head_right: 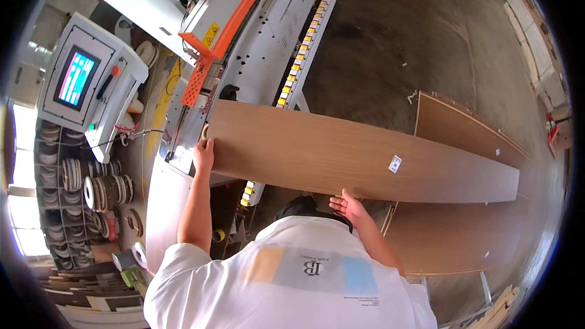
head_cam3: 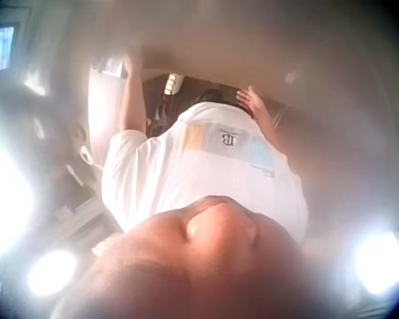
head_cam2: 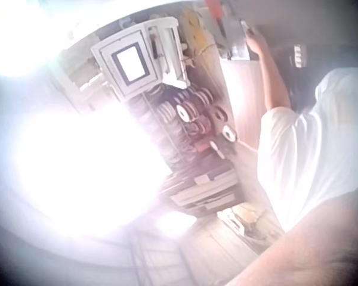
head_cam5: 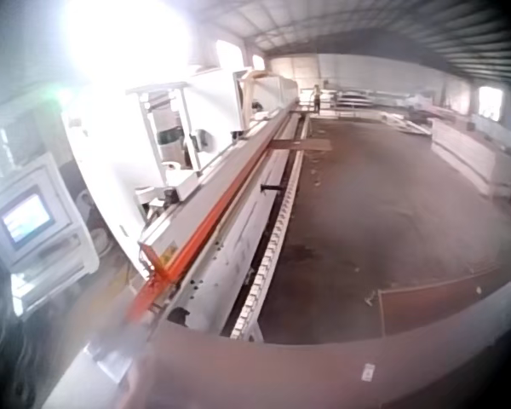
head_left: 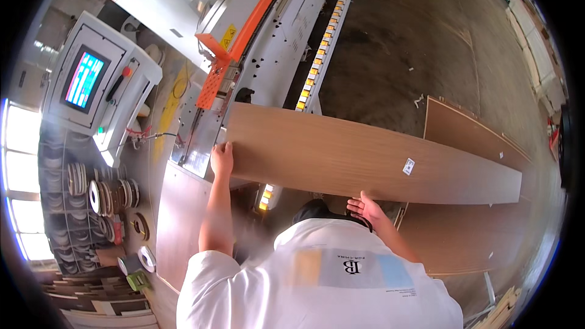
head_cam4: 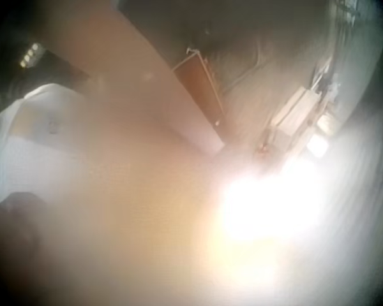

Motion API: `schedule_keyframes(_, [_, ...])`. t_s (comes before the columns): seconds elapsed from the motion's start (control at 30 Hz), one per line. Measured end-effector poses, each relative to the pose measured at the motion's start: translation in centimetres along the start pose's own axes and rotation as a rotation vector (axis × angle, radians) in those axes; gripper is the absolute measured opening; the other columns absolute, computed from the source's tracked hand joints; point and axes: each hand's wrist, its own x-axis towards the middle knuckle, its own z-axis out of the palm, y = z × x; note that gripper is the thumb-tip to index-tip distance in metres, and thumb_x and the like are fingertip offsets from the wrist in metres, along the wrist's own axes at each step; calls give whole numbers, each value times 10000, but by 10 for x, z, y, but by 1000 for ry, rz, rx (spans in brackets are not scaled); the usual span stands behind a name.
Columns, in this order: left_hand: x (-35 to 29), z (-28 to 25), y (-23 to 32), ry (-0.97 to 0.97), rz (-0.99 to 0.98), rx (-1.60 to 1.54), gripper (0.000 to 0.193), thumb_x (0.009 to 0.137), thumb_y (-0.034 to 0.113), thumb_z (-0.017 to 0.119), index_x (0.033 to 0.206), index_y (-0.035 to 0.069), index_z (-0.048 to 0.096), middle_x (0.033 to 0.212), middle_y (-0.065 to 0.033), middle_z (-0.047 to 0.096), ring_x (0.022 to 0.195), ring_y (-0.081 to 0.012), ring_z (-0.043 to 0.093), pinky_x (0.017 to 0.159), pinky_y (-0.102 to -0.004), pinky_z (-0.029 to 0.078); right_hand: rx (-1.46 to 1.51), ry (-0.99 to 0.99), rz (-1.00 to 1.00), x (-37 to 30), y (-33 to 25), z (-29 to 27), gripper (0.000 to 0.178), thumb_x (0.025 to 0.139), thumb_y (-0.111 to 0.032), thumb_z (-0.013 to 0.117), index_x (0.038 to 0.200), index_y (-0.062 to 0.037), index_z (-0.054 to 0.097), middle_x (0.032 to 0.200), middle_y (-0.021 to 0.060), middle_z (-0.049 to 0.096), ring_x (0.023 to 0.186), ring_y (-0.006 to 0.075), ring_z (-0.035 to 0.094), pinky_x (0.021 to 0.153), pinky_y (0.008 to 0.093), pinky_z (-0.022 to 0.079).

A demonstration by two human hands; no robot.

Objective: The person repeatedly picks up flat wooden panels from a stack, places them on a machine table, and then moves them to a different stack. The person handles the panels one at a time, turning them over and repositioning them between two locations.

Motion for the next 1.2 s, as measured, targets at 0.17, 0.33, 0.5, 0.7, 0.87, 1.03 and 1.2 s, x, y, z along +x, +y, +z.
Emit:
schedule_keyframes(0.17, [-94,48,70,709,515,351,561,861,279,702,1361,74,549,1402,-176,528,1334,-376,472,1091,-538,381,256,172,-20,-30,-28,-99,970,836,-799,585,1471,-81,439,1430,96,553,1265,250,558,1002,492,448])
schedule_keyframes(0.33, [-162,124,113,321,609,346,618,901,328,670,1433,62,503,1572,-169,388,1485,-365,305,1218,-554,219,588,686,-241,-76,-45,-275,887,835,-742,614,1435,-107,464,1311,69,594,1142,241,561,957,436,441])
schedule_keyframes(0.5, [-175,155,118,432,441,426,624,946,354,614,1475,68,448,1610,-168,331,1529,-354,226,1247,-550,137,826,744,-293,-96,-44,-390,687,872,-663,596,1325,-146,566,1284,7,608,1087,215,574,887,409,475])
schedule_keyframes(0.7, [-180,163,132,463,378,402,582,945,340,609,1451,86,476,1606,-146,348,1529,-330,233,1254,-519,137,816,973,-216,-88,-69,-421,556,910,-570,572,1295,-170,595,1272,4,621,1064,216,593,761,383,505])
schedule_keyframes(0.87, [-181,156,140,490,393,353,541,920,303,626,1414,107,523,1586,-125,387,1509,-325,279,1245,-513,174,710,912,-315,-112,-75,-393,526,927,-489,562,1335,-158,573,1293,38,604,1098,260,585,814,386,517])
schedule_keyframes(1.03, [-150,130,130,519,446,330,493,922,279,625,1382,119,546,1546,-95,444,1476,-304,339,1235,-501,210,-67,988,-478,-126,-45,-397,539,935,-325,616,1420,-138,473,1321,61,559,1117,266,548,878,402,508])
schedule_keyframes(1.2, [-98,109,106,626,358,275,482,955,297,600,1398,121,523,1526,-70,464,1453,-284,363,1215,-516,211,472,877,-364,-139,-74,-330,535,934,-329,626,1414,-143,478,1317,57,560,1108,259,551,870,392,511])
